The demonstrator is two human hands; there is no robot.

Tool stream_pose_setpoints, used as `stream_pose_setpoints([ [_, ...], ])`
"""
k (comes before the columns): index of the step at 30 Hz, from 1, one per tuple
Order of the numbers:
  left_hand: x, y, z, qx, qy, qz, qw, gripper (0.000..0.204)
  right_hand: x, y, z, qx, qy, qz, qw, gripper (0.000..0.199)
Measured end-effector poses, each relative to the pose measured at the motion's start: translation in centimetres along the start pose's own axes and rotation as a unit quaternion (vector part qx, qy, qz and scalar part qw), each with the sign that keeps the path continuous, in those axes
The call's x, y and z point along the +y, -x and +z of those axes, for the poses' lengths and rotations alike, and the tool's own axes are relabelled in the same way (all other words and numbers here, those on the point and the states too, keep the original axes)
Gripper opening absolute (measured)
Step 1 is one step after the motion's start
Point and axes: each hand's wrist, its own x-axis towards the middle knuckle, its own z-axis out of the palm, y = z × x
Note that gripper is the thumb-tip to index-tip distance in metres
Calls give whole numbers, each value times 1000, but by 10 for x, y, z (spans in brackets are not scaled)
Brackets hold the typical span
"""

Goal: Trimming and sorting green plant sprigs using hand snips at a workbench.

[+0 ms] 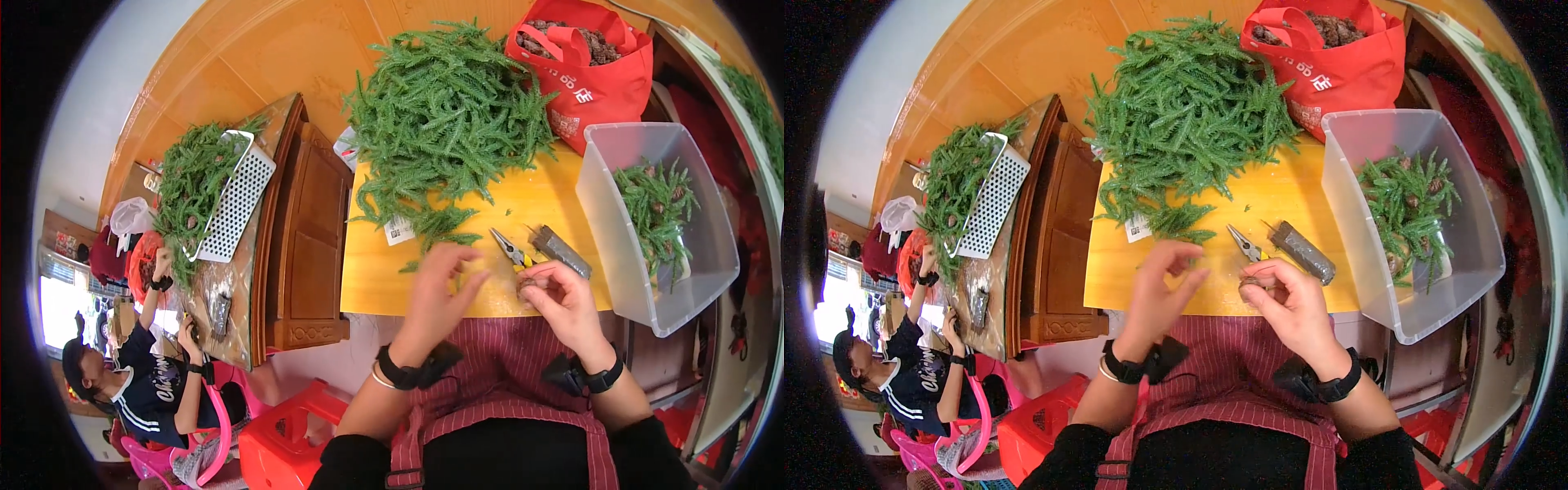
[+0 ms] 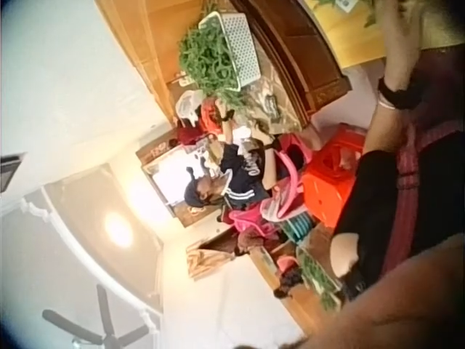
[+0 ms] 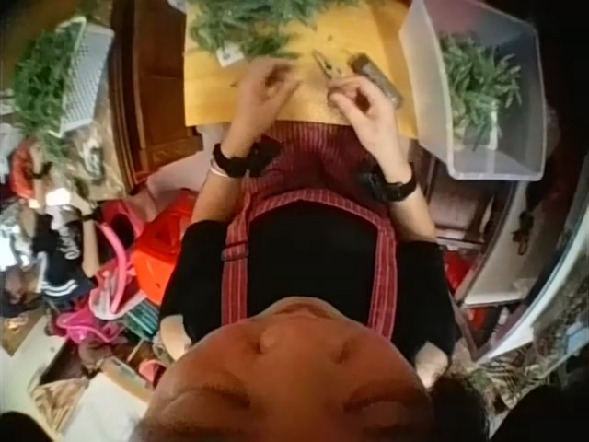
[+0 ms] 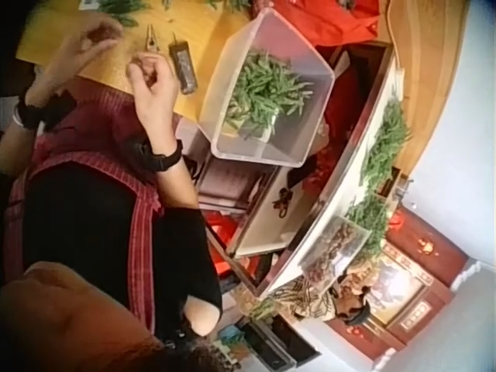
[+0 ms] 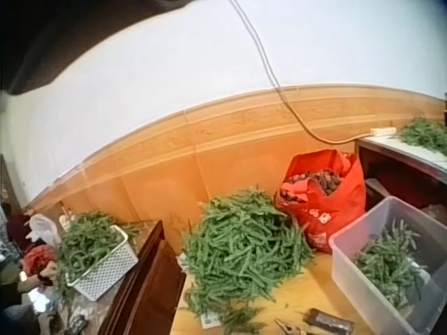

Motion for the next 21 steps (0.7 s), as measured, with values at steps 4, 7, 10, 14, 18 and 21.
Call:
stream_pose_setpoints([
  [4, -19, -3, -17, -25, -276, 44, 960, 32, 2, 0, 0, 6, -12, -3, 1000, 16],
  [7, -23, -4, -10, -58, -350, -7, 935, 36, 0, 2, 0, 3, -8, 2, 1000, 15],
  [10, -33, -9, -1, -80, -398, -24, 914, 35, -3, 4, 2, 8, -16, -10, 1000, 16],
  [14, -41, -15, 0, -94, -379, -29, 920, 33, -1, 7, -4, 16, -15, -22, 1000, 17],
  [18, -17, -18, -21, -143, -75, -108, 981, 21, -4, 11, -8, 14, -34, -34, 999, 17],
  [21, 7, -17, -26, -187, 158, -172, 954, 15, -10, 11, -8, 20, -29, -50, 998, 17],
])
